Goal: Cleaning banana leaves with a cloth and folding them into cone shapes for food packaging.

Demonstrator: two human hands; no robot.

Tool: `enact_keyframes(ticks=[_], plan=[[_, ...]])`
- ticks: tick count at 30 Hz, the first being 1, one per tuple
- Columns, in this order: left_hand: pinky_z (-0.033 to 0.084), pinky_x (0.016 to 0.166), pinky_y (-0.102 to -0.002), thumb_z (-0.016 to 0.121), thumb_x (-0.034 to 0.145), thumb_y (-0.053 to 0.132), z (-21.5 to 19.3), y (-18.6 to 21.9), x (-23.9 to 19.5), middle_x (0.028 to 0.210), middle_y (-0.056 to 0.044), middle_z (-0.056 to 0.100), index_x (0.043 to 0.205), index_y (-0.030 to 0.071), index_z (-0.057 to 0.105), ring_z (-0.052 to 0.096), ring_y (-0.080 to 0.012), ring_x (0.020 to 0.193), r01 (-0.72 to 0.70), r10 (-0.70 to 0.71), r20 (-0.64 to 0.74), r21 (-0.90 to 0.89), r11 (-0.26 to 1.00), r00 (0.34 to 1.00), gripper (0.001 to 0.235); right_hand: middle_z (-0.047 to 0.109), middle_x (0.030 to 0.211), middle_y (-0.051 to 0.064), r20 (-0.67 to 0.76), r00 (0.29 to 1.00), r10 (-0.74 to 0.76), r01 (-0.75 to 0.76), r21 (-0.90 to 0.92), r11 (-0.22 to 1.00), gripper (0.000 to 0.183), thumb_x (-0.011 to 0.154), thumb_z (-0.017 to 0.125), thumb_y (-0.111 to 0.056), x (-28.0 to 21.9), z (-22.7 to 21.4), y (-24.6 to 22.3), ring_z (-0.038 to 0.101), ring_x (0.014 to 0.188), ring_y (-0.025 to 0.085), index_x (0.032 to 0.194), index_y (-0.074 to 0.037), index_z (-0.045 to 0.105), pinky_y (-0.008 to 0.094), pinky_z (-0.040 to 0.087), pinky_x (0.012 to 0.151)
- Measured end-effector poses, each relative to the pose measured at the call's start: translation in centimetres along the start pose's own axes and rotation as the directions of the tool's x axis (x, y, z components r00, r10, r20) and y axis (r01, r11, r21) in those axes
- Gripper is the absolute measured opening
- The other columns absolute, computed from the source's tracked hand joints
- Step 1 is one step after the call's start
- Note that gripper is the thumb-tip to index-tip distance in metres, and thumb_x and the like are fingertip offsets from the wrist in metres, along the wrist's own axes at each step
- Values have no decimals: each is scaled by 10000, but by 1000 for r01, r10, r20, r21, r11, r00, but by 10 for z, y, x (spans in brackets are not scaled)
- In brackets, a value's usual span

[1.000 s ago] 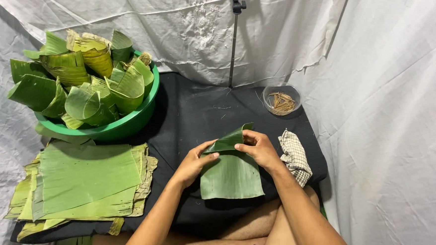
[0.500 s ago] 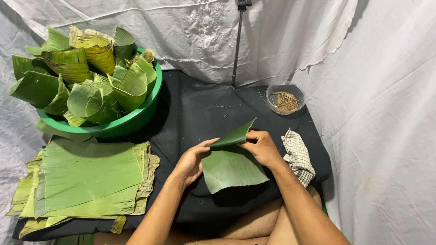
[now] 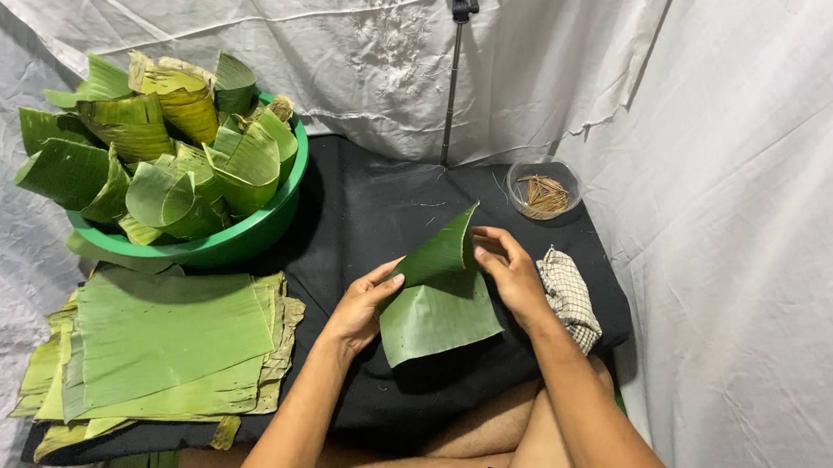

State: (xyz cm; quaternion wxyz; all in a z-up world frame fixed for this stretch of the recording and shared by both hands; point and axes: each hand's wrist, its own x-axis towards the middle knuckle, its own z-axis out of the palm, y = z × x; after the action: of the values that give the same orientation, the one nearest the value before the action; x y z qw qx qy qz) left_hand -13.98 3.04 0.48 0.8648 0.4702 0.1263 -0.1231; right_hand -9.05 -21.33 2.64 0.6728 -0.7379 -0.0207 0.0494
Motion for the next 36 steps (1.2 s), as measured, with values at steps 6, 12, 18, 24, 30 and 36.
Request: enact_keyframes(ticks=[6, 12, 18, 24, 30, 36], plan=[[646, 728, -430, 724, 898, 64, 6, 2, -4, 1123, -206, 749, 1383, 23, 640, 749, -303, 889, -30, 28, 49, 48, 998, 998, 495, 721, 1086, 111, 147, 971, 191, -208, 110, 972, 519, 837, 814, -157, -2, -12, -1, 652, 845, 169, 1330, -78, 672, 299, 575, 715], [653, 703, -412, 726, 873, -7, -3, -8, 3, 1085, -230, 754, 1376, 25, 638, 761, -299, 860, -52, 46, 80, 84, 995, 996, 512, 744, 1054, 79, 150, 967, 205, -230, 182, 956, 549, 833, 729, 20, 15, -34, 15, 672, 808, 149, 1359, -130, 683, 306, 600, 679], [644, 720, -414, 751, 842, -36, -6, -8, 3, 1112, -237, 753, 1292, -8, 687, 751, -285, 874, -105, 101, 52, 79, 991, 994, 456, 751, 928, 147, 281, 922, 266, -314, 141, 939, 437, 827, 731, -44, 46, -58, 77, 673, 665, 190, 1263, -35, 706, 325, 557, 521], [643, 740, -416, 791, 777, -60, 16, 13, -17, 1133, -267, 742, 1250, -25, 712, 743, -297, 903, -65, 57, 91, 87, 994, 994, 481, 772, 921, 124, 304, 922, 238, -268, 59, 962, 452, 806, 776, -60, 11, -42, -21, 746, 749, 262, 1254, -66, 721, 462, 646, 623], [644, 784, -430, 809, 788, 3, 11, 12, -14, 1264, -206, 710, 1305, -5, 681, 736, -312, 1002, -56, 46, 108, 93, 994, 993, 533, 741, 762, 83, 297, 940, 166, -166, -24, 986, 273, 705, 787, 13, 26, -38, -20, 704, 660, 179, 966, -64, 804, 333, 607, 574], [645, 793, -432, 811, 768, -6, 7, 7, -11, 1231, -173, 728, 1341, 19, 660, 747, -300, 982, -19, 12, 84, 91, 996, 996, 593, 761, 948, 142, 177, 959, 221, -276, 409, 870, 344, 928, 686, -200, 22, -24, -17, 762, 773, 241, 1240, -55, 686, 475, 660, 658]])
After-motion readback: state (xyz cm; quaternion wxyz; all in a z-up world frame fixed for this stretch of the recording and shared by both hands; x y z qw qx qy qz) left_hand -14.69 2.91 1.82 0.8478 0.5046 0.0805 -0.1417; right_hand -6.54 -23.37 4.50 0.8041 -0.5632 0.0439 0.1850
